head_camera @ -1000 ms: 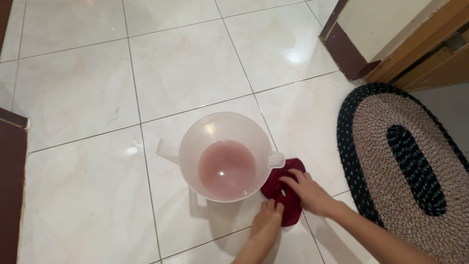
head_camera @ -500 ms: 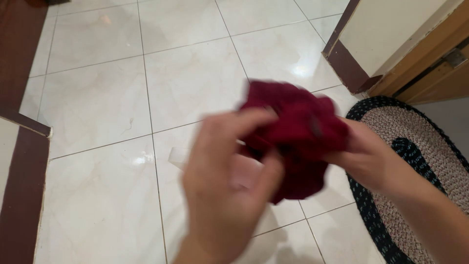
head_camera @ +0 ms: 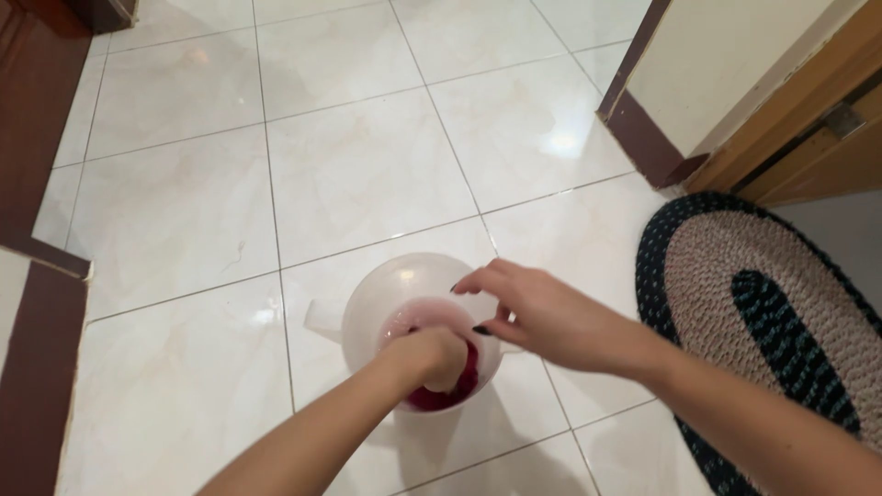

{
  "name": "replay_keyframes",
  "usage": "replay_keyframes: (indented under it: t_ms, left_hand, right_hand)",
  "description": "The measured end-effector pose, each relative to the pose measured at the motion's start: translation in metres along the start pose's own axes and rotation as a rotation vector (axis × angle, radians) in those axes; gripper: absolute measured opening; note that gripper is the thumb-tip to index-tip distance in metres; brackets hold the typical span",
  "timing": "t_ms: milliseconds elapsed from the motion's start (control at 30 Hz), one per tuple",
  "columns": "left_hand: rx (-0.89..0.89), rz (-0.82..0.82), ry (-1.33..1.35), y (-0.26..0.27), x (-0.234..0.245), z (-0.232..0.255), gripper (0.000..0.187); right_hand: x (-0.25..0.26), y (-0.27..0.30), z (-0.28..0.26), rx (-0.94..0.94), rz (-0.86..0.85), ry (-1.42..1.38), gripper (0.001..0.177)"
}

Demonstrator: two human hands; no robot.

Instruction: Cleaning a tiled floor with a wet cloth soaked in cleaning solution.

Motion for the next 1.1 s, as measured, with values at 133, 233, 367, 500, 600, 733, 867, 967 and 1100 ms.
replay_keyframes:
  t_ms: [133,233,367,500,600,733,867,967,1100]
  left_hand:
    - [-0.03,-0.184,-0.035,-0.027,-0.02,0.001,0.033]
    - [0.026,-0.358,0.032,-0.04,-0.045,-0.014,0.043]
    - [0.002,-0.234,0.145,-0.039,-0.038,-0.006,0.04]
    - [-0.015,-0.055,0.229,-0.026,0.019,-0.019,0.038]
    - [-0.035,0.04,0.327,-0.001,0.041,-0.02,0.037]
    - [-0.035,0.162,0.413,0.09,0.098,-0.023,0.035]
    - [-0.274,0.587,0.684,0.193,0.167,-0.02,0.032]
    - [-0.182,0.658,0.793,0.225,0.18,-0.031,0.03]
    - [0.054,0.772,0.714,0.225,0.175,-0.047,0.028]
  right_hand:
    - [-0.001,-0.003,0.001,-0.003,-0.011,-0.013,0.046]
    - [-0.001,-0.005,0.003,-0.019,-0.019,-0.053,0.042]
    - [-0.003,-0.005,0.003,-0.045,-0.022,-0.059,0.041]
    - [0.0,-0.004,-0.001,-0.096,-0.038,-0.065,0.042]
    - [0.005,-0.002,0.0,0.042,0.05,-0.011,0.04]
    - [0.006,-0.002,0.0,-0.001,0.022,-0.071,0.048]
    - [0.013,-0.009,-0.019,-0.027,-0.011,-0.163,0.062]
    - [0.015,-0.014,-0.014,0.01,0.047,-0.252,0.048]
    - [0.031,-0.014,-0.03,0.055,0.113,-0.094,0.038]
Point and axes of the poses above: each hand's wrist, its own y-axis away from the middle knuckle, its own x-axis out of the back of the hand, z = x × y, the point moved 10 cm from there along -y, towards the middle knuckle, and after that the axes turned 6 degrees about x, right-handed, at the moved point
